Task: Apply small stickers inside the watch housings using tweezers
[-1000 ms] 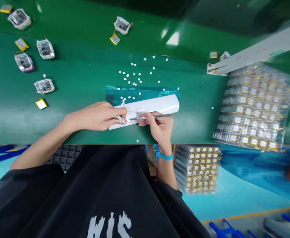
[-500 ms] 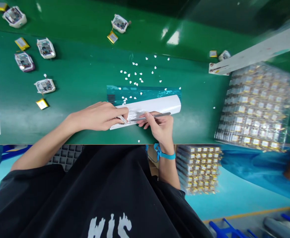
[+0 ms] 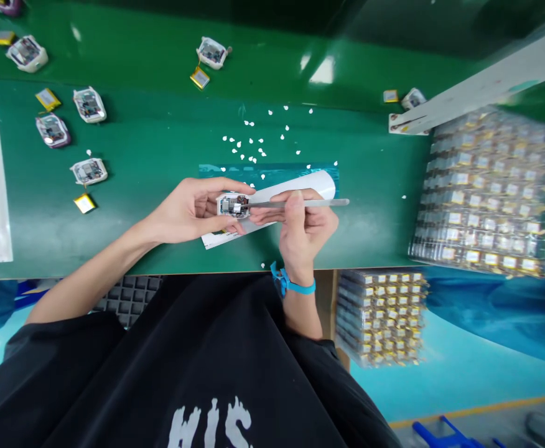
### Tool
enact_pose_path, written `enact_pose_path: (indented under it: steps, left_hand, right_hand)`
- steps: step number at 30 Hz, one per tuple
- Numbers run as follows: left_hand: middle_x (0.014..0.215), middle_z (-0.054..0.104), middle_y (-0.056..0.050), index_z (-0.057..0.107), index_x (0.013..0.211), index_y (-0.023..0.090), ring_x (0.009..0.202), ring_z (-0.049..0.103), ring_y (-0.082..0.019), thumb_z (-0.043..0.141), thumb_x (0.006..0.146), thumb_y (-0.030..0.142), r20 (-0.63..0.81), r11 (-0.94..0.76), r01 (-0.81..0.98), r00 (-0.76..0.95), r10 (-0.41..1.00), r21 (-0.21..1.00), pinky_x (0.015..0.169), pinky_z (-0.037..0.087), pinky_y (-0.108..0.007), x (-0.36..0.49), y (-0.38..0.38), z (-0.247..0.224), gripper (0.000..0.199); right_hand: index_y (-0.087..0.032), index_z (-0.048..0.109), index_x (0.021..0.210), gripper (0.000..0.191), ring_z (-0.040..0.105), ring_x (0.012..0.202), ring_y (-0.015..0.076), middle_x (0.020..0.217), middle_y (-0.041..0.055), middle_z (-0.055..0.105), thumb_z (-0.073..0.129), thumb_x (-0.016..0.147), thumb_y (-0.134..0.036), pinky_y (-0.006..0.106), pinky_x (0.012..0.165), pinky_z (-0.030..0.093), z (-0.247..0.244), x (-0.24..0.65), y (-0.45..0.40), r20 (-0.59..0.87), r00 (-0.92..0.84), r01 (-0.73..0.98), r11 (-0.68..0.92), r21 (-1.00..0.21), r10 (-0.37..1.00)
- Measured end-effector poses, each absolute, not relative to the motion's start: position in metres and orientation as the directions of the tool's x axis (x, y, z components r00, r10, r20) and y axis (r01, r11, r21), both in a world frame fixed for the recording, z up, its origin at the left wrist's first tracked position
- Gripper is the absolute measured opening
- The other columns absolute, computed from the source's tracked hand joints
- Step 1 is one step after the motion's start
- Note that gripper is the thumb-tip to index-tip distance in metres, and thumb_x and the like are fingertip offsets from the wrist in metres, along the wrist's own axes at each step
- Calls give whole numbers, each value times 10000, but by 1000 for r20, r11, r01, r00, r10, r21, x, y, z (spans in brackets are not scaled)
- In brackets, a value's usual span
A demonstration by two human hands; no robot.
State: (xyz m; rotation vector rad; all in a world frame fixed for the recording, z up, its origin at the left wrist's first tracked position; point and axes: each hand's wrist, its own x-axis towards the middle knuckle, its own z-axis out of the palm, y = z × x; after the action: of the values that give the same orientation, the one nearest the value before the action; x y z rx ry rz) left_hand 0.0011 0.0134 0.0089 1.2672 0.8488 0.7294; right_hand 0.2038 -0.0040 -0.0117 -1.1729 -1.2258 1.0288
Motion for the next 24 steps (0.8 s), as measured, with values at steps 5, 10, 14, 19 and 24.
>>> enact_pose_path:
  steps: [5, 10, 14, 19, 24]
  left_hand:
    - [996, 842, -70, 731, 1293, 161, 873, 837, -256, 814, 843, 153, -121, 166, -53, 475, 872, 985, 806, 700, -333, 1, 10, 8, 457]
    - [1059, 839, -74, 748, 1290, 178, 869, 837, -262, 843, 806, 148, -126, 170, -62, 436, 891, 983, 790, 706, -334, 2, 9, 6, 494]
    - [1041, 840, -74, 761, 1272, 180, 846, 836, -261, 848, 786, 146, -142, 184, -61, 424, 894, 981, 770, 705, -333, 3, 10, 6, 494]
    - [994, 843, -72, 782, 1229, 172, 817, 835, -259, 865, 745, 100, -162, 217, -94, 402, 901, 972, 751, 705, -322, 4, 10, 8, 496]
    - [966, 844, -64, 798, 1195, 176, 806, 835, -261, 878, 719, 76, -198, 262, -125, 381, 903, 957, 748, 709, -326, 5, 10, 12, 492]
  right_hand:
    - [-243, 703, 908, 270, 805, 661, 160, 730, -32, 793, 596, 1042, -452, 268, 625, 686, -11, 197, -1, 250, 34, 27, 249, -968, 968]
    - [-245, 708, 918, 254, 815, 695, 162, 759, -34, 802, 583, 1052, -421, 252, 603, 678, -11, 196, 0, 266, 25, 59, 264, -963, 964]
    - [-246, 703, 912, 253, 812, 684, 157, 748, -38, 799, 584, 1050, -422, 242, 583, 671, -13, 195, 0, 276, 23, 83, 273, -958, 961]
    - [-240, 709, 916, 237, 808, 671, 149, 756, -34, 801, 588, 1051, -393, 232, 574, 663, -13, 195, 1, 287, 19, 58, 285, -957, 958]
    - [-240, 702, 910, 272, 809, 672, 160, 722, -34, 783, 584, 1045, -444, 246, 572, 663, -16, 194, 1, 282, 34, 87, 278, -957, 959]
